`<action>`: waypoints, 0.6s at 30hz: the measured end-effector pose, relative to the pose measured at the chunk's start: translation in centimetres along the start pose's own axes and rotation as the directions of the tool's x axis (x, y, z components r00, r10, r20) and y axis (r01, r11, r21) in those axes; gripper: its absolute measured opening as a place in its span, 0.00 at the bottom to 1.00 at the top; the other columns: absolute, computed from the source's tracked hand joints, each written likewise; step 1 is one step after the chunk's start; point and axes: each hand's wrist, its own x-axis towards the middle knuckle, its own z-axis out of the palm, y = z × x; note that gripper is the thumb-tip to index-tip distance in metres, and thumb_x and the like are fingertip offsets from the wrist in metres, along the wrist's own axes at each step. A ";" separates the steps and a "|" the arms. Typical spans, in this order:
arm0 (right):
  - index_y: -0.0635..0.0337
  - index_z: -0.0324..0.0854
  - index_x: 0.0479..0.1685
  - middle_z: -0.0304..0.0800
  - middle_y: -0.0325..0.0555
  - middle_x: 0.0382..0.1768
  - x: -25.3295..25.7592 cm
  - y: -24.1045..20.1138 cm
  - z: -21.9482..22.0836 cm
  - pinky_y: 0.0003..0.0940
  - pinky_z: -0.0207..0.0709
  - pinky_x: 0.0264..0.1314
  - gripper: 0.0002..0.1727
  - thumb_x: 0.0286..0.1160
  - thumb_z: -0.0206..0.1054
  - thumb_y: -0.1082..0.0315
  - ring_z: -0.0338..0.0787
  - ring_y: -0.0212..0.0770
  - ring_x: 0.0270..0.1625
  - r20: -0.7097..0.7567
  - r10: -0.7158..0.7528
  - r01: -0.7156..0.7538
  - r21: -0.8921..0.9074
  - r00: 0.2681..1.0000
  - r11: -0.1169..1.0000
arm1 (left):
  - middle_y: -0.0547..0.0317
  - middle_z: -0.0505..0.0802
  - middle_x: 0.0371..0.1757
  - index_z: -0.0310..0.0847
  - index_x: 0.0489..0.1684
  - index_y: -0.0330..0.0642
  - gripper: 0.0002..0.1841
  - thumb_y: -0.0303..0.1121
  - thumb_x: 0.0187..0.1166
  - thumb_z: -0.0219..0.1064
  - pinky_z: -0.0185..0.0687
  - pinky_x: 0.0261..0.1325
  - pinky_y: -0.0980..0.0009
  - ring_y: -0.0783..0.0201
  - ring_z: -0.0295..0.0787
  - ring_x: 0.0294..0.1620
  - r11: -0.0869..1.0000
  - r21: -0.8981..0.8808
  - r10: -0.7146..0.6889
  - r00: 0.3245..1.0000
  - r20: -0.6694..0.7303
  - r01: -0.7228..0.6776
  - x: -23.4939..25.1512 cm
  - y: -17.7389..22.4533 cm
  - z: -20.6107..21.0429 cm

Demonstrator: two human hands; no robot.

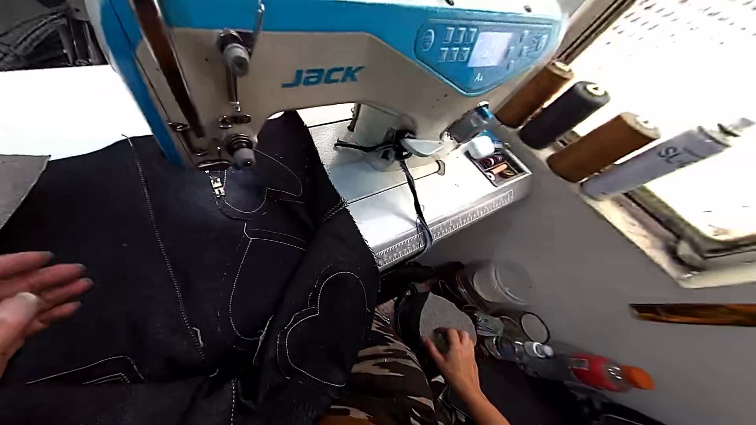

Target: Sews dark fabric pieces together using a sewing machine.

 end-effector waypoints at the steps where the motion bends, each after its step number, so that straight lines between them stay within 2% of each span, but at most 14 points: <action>1: 0.72 0.85 0.55 0.84 0.78 0.56 -0.2 -0.2 0.4 0.71 0.77 0.60 0.34 0.65 0.76 0.46 0.85 0.78 0.60 -0.026 -0.064 0.062 -0.066 0.998 0.996 | 0.35 0.86 0.60 0.62 0.71 0.12 0.19 0.17 0.86 0.46 0.81 0.65 0.75 0.65 0.89 0.58 0.998 0.048 0.029 0.997 0.077 -0.033 -0.6 0.3 0.1; 2: 0.72 0.86 0.54 0.85 0.77 0.55 -0.1 -0.7 0.4 0.71 0.78 0.57 0.34 0.63 0.77 0.46 0.86 0.77 0.58 -0.026 -0.106 0.103 -0.117 0.994 0.988 | 0.37 0.88 0.57 0.64 0.69 0.11 0.19 0.17 0.83 0.48 0.82 0.65 0.75 0.66 0.90 0.57 0.993 0.059 0.090 0.983 0.161 -0.100 -0.9 -0.1 -0.1; 4: 0.71 0.84 0.59 0.85 0.74 0.58 0.5 -2.3 -0.2 0.69 0.79 0.56 0.30 0.68 0.76 0.52 0.87 0.73 0.61 0.066 -0.082 0.093 -0.189 0.994 0.978 | 0.44 0.90 0.54 0.66 0.65 0.10 0.20 0.18 0.78 0.51 0.84 0.66 0.74 0.69 0.92 0.55 0.977 0.021 0.199 0.937 0.286 -0.213 -1.6 -0.9 -0.2; 6: 0.69 0.81 0.65 0.86 0.70 0.61 1.1 -4.1 -1.2 0.66 0.80 0.57 0.23 0.77 0.67 0.62 0.88 0.69 0.63 0.164 0.002 0.039 -0.245 0.986 0.969 | 0.47 0.91 0.52 0.67 0.63 0.09 0.20 0.19 0.76 0.54 0.84 0.67 0.74 0.70 0.92 0.55 0.957 -0.001 0.271 0.893 0.358 -0.290 -2.4 -1.0 -0.2; 9: 0.68 0.81 0.67 0.91 0.68 0.54 1.4 -5.4 -2.4 0.68 0.80 0.55 0.18 0.83 0.55 0.73 0.92 0.70 0.56 0.179 0.038 0.003 -0.227 0.983 0.974 | 0.53 0.93 0.52 0.69 0.63 0.12 0.20 0.21 0.77 0.57 0.84 0.69 0.73 0.71 0.92 0.56 0.925 -0.050 0.358 0.821 0.444 -0.376 -3.2 -1.7 -1.2; 11: 0.70 0.83 0.63 0.93 0.67 0.47 1.7 -4.7 -2.6 0.68 0.79 0.57 0.16 0.82 0.57 0.76 0.93 0.70 0.52 0.147 0.009 0.009 -0.125 0.989 0.992 | 0.56 0.94 0.52 0.71 0.62 0.14 0.18 0.20 0.77 0.58 0.85 0.68 0.73 0.70 0.93 0.56 0.925 -0.069 0.362 0.815 0.453 -0.373 -3.8 -1.9 -1.9; 13: 0.72 0.85 0.60 0.95 0.65 0.43 2.1 -3.7 -2.6 0.68 0.78 0.60 0.15 0.78 0.65 0.76 0.94 0.67 0.49 0.119 0.006 -0.001 -0.039 0.993 0.999 | 0.55 0.94 0.51 0.72 0.61 0.14 0.17 0.19 0.76 0.57 0.85 0.68 0.73 0.70 0.93 0.55 0.929 -0.046 0.346 0.822 0.452 -0.366 -4.3 -1.7 -2.3; 16: 0.68 0.89 0.55 0.96 0.60 0.40 2.6 -3.0 -2.5 0.64 0.79 0.59 0.16 0.69 0.76 0.71 0.95 0.60 0.45 0.080 0.035 -0.036 0.014 0.996 0.999 | 0.52 0.94 0.52 0.72 0.60 0.13 0.18 0.20 0.77 0.58 0.84 0.68 0.74 0.70 0.93 0.55 0.930 -0.006 0.327 0.822 0.466 -0.367 -4.6 -1.6 -2.8; 18: 0.67 0.92 0.47 0.95 0.63 0.39 2.7 -2.0 -3.1 0.68 0.78 0.57 0.14 0.70 0.77 0.65 0.94 0.63 0.45 0.006 -0.020 0.019 0.041 1.000 0.999 | 0.49 0.93 0.53 0.71 0.61 0.11 0.19 0.23 0.78 0.59 0.83 0.68 0.72 0.70 0.92 0.56 0.922 0.017 0.329 0.804 0.495 -0.387 -4.7 -1.8 -2.9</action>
